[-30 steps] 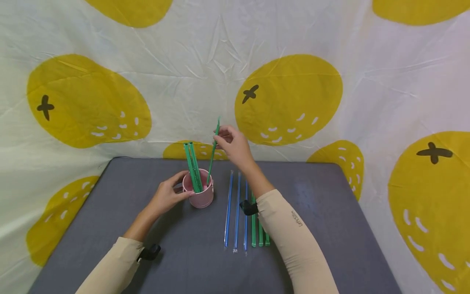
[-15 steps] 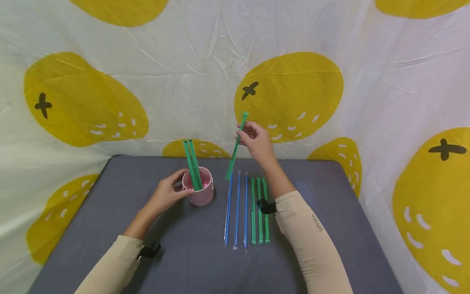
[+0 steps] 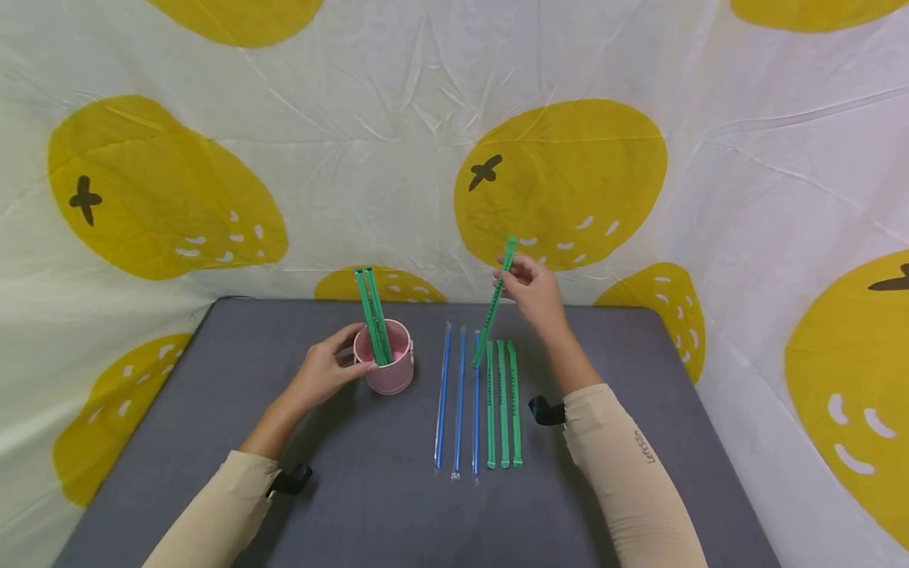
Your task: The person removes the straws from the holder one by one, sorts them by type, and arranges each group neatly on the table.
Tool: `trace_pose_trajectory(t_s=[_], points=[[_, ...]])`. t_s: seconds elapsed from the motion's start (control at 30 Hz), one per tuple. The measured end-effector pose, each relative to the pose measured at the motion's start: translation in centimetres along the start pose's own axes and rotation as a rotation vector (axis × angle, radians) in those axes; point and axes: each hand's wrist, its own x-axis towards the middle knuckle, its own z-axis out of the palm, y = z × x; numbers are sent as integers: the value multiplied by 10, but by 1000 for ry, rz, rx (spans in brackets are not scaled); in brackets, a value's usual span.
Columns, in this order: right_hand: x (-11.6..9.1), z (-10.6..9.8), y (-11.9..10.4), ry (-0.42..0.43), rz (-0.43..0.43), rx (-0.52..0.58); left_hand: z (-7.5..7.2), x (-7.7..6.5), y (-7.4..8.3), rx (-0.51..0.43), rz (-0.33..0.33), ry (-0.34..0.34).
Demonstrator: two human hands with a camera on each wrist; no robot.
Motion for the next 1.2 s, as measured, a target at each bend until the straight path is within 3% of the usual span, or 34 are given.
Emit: trace_pose_trajectory(t_s=[0.43,0.7,0.93,1.2], points=[[-20,-36,32,-9,74,-304,0,-3,0,-1,-12,-1],[-38,-54,62,11,157,-353,4,0,2,-21,-5,-12],[-50,-61,92,-26,229,-439,3,0,1,-22,-8,-12],[-62,-58,110,-70,342,-394,1,0,1,-19,-4,-17]])
